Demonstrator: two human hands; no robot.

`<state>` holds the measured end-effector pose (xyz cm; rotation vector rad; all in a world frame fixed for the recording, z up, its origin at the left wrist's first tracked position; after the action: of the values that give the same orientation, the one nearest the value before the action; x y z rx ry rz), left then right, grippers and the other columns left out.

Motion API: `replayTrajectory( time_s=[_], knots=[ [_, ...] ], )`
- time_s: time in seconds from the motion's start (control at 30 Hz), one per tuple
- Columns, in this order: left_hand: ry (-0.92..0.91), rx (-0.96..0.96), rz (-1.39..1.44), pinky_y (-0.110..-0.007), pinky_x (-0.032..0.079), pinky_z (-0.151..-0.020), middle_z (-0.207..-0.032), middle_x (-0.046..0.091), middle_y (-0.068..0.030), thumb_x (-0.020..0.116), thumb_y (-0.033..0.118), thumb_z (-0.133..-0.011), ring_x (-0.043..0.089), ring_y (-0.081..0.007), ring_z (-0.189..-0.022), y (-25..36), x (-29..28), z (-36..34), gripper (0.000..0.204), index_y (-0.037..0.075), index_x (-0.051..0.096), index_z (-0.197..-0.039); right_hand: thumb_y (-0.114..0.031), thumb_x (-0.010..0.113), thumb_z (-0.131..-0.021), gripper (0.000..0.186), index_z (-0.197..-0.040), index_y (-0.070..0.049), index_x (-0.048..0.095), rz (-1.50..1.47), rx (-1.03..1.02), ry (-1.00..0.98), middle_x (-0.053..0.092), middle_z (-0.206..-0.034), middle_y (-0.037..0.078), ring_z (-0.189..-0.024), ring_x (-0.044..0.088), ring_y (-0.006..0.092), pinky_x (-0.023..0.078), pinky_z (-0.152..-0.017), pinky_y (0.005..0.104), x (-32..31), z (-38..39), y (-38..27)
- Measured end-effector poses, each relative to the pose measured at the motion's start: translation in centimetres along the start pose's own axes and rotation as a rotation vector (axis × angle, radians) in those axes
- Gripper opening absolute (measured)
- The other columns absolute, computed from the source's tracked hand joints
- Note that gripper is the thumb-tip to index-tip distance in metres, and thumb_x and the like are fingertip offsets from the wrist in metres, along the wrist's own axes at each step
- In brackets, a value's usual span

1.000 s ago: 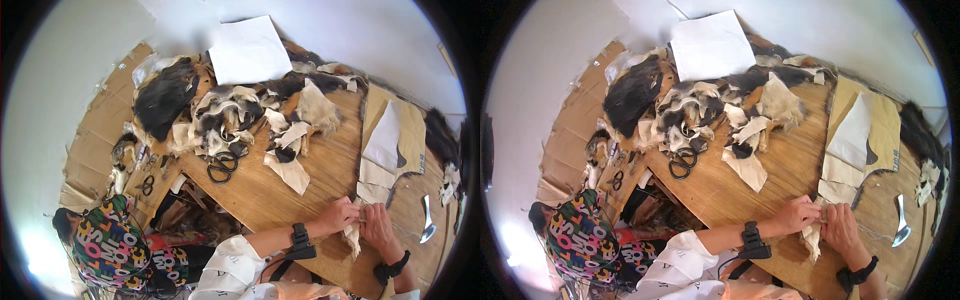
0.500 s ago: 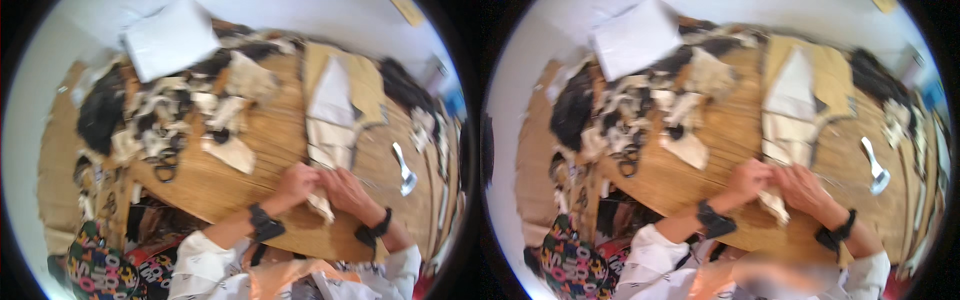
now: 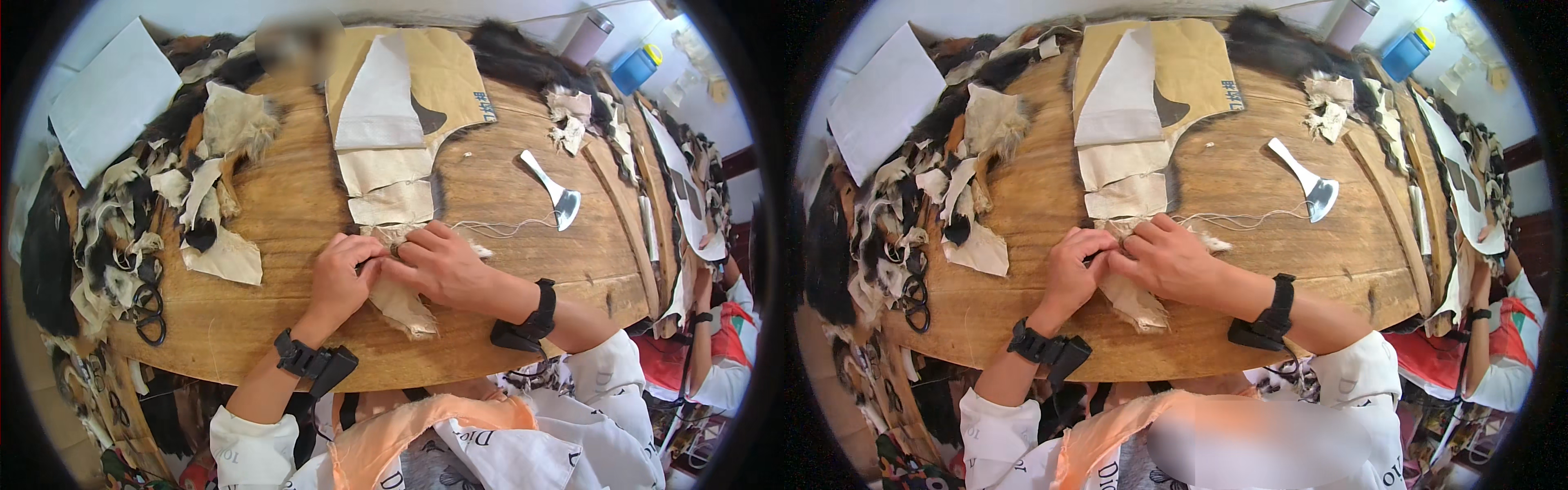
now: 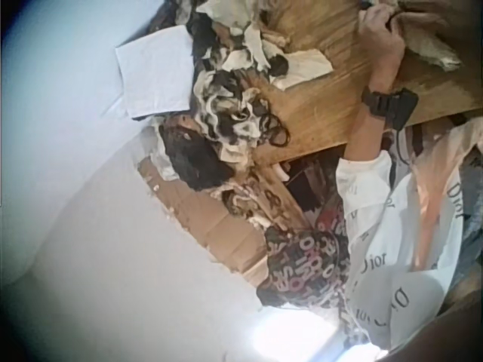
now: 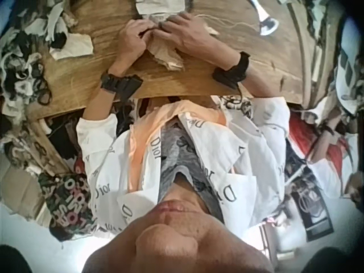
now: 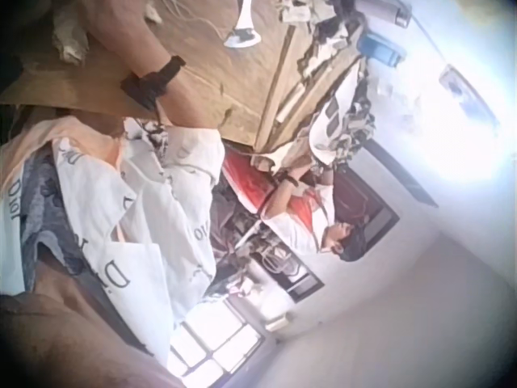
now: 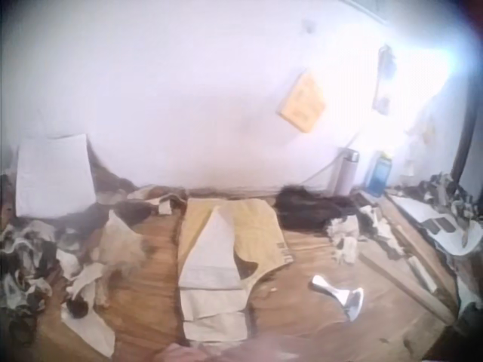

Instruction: Sewing and trimming strips of animal fur together on a workshop table.

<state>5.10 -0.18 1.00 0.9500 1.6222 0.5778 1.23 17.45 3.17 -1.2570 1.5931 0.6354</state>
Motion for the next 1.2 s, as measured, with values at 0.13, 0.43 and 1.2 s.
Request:
replayTrajectory(
  time_s=[0.13, 0.43, 1.2],
  knots=[
    [0.016, 0.01, -0.03, -0.034, 0.047, -0.074, -0.09, 0.065, -0.0075, 0.065, 0.001, -0.071, 0.057, -0.0265, -0.082, 0.1, 0.1, 0.1, 0.011, 0.003, 0.066, -0.082, -0.016, 0.058, -0.071, 0.016, -0.086, -0.011, 0.056, -0.087, -0.106, 0.058, 0.05, -0.084, 0.003, -0.078, 0.05, 0.0209, 0.041, -0.07, 0.0337, 0.0, -0.8, -0.2],
    [-0.087, 0.049, -0.033, -0.029, 0.047, -0.069, -0.092, 0.062, -0.0046, 0.065, 0.001, -0.073, 0.054, -0.021, -0.077, 0.3, -0.2, 0.2, 0.018, 0.007, 0.069, -0.09, -0.005, 0.055, -0.084, 0.006, -0.089, -0.007, 0.056, -0.84, 0.376, 0.068, 0.053, -0.085, 0.008, -0.068, 0.056, 0.0204, 0.048, -0.058, 0.0312, -4.1, 3.2, -2.0],
    [-0.201, 0.059, -0.042, -0.028, 0.046, -0.07, -0.093, 0.06, 0.0005, 0.068, 0.002, -0.071, 0.05, -0.0169, -0.078, 0.7, -0.5, -0.1, 0.027, 0.012, 0.071, -0.096, 0.004, 0.058, -0.07, 0.018, -0.085, -0.004, 0.058, -0.321, 0.605, 0.222, 0.051, -0.079, 0.012, -0.073, 0.053, 0.0289, 0.045, -0.064, 0.0362, -5.3, 7.4, -2.6]
  ],
)
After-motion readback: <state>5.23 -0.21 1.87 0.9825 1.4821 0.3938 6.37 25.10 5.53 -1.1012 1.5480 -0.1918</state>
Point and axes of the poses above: each hand's wrist, its own z-axis away from the middle knuckle, its own x-axis out of the palm, y = z × x, the point moved 1 cm from there along -z, towards the middle knuckle
